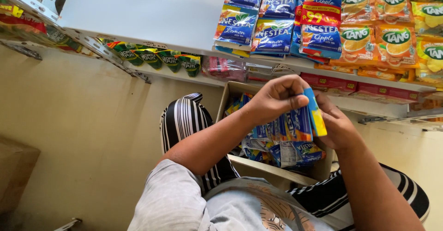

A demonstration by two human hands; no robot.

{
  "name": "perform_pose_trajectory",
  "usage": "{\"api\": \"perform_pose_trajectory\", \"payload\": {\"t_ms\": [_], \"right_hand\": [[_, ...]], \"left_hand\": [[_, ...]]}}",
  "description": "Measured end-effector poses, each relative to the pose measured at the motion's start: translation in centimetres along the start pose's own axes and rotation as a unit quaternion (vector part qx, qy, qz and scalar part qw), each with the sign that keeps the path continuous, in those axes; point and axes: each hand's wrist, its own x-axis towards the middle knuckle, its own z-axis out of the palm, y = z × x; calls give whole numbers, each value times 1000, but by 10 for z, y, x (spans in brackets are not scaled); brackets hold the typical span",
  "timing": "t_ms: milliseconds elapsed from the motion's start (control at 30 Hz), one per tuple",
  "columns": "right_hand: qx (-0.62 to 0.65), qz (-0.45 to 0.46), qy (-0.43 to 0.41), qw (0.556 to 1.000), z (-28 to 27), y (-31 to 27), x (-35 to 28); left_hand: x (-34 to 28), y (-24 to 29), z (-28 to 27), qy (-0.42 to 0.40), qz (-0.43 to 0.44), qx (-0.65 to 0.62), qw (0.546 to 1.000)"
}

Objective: Organizing and stocking packets of powdered drink mix from a box onto store shelves.

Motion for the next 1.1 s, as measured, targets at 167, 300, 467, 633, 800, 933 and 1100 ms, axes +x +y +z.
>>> {"api": "perform_pose_trajectory", "payload": {"t_ms": [167,300,467,633,800,933,1100], "right_hand": [[-4,-36,-119,992,54,-18,-1],[-243,-28,22,969,34,25,2],[-302,-145,162,928,42,67,6],[-243,-151,200,937,41,43,8],[-143,-179,222,948,58,24,9],[-102,-209,216,948,67,8,6],[-164,-224,215,936,52,8,-1]], "left_hand": [[3,-2,-3,70,67,-28,995],[5,-7,-4,157,115,-35,980],[6,-17,-5,188,138,-18,972],[6,7,9,131,157,161,966],[8,-22,-2,122,110,194,967],[3,-68,-9,95,40,171,980],[0,-71,-2,91,-9,180,979]]}}
